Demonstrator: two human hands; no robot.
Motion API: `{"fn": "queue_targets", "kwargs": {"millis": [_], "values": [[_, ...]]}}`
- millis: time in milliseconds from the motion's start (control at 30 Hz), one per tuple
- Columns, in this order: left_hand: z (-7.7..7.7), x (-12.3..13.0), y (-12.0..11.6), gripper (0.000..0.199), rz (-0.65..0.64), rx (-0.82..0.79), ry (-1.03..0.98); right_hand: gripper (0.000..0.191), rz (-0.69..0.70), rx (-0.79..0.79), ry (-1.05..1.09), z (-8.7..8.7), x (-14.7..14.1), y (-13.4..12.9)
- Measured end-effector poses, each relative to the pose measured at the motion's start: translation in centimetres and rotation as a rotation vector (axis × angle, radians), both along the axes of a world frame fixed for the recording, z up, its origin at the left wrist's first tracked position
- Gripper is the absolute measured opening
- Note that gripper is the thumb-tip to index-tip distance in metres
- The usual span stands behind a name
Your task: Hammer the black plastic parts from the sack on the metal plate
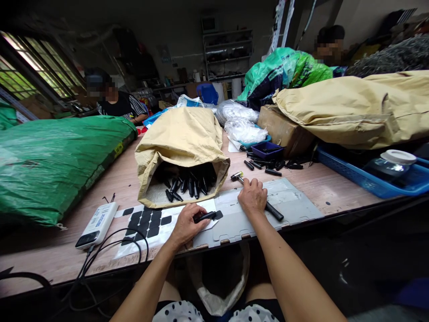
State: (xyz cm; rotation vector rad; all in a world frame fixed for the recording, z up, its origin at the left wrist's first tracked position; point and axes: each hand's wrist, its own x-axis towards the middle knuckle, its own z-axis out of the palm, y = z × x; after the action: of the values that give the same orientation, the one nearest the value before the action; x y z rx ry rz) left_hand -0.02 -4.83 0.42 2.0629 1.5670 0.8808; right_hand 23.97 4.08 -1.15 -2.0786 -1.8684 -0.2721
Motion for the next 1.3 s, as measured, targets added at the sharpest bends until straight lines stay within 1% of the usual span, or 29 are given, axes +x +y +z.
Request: {"fn": "queue_targets", "kwargs": {"millis": [100, 467, 833, 1300], "values": [[0.05, 0.06, -0.01, 0.015, 0.009, -0.005, -0.002, 0.036, -0.004, -0.001, -0.004, -0.08, 0.0, 0.01], [0.0, -0.02, 0.12, 0.01, 0.011, -0.027, -0.007, 0.036, -0.007, 0.007, -0.007, -0.13, 0.01, -0.02], [-0.11, -0.07, 0.16, 0.01, 0.005, -0.01, -0.015, 0.038, -0.005, 0.011, -0.014, 0.03, -0.06, -0.12], [-0.05, -0.1, 0.14, 0.01, 0.001, -0.025, -0.02, 0.038, -0.004, 0.022, -0.005, -0.23, -0.04, 0.04]]}}
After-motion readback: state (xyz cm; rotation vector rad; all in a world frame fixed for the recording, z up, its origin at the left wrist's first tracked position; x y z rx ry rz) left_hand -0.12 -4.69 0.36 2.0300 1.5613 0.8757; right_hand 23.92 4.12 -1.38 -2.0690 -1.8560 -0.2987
